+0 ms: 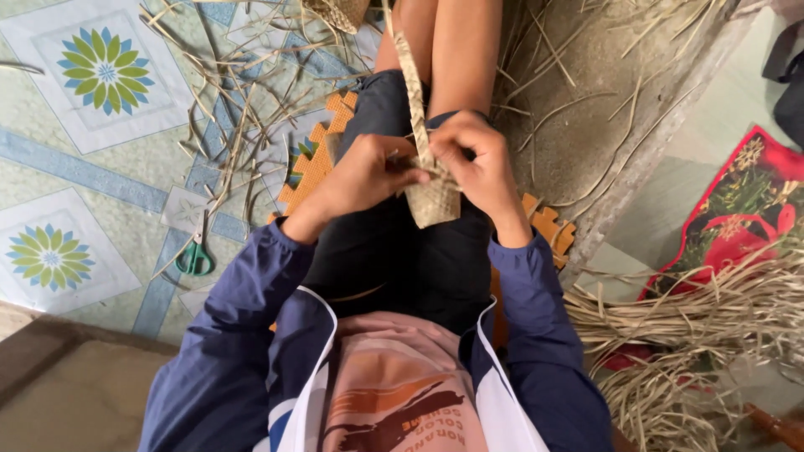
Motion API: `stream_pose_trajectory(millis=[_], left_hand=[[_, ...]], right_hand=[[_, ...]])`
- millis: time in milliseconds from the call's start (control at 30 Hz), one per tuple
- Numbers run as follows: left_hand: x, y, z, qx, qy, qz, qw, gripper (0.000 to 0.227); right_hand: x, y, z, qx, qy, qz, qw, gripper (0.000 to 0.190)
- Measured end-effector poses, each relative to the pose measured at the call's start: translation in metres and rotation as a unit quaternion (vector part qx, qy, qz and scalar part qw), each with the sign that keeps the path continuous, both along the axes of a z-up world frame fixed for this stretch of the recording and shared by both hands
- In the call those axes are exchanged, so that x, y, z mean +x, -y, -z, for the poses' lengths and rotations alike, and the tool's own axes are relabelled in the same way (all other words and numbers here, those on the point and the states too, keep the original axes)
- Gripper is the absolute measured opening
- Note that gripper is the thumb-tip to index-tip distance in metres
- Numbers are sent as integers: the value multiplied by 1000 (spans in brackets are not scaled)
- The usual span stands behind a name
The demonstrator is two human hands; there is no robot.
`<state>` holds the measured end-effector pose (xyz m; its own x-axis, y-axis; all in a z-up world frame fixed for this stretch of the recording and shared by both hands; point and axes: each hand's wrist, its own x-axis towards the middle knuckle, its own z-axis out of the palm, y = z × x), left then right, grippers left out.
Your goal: Weaving a small pouch or container using dried plant fibers while sitting on the floor.
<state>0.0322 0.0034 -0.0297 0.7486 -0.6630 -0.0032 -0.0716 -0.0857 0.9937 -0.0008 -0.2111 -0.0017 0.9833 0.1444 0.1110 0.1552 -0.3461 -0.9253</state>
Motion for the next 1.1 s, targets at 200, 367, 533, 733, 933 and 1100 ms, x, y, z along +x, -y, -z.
stream_pose_trajectory(millis=[200,367,533,733,933,1100], left_hand=[[6,-3,17,-46,-74,-49,995,20],[4,-2,13,-56,-66,-59,995,20],[2,-9,28,-48,-80,-70,993,17],[-2,-9,36,-50,-104,-83,990,16],[-6,-7,47,41,-53,-72,995,33],[-11,-3,74,37,-98,-97,990,29]], right_hand=[[-43,-2,14,8,-98,196,976,14],[-57,-11,25,23,-117,213,970,14],[-61,-11,25,28,-165,199,966,6],[-66,-18,34,28,-152,205,966,13],[-63,-27,30,44,-161,199,966,6],[-63,-25,37,22,-158,175,972,5]])
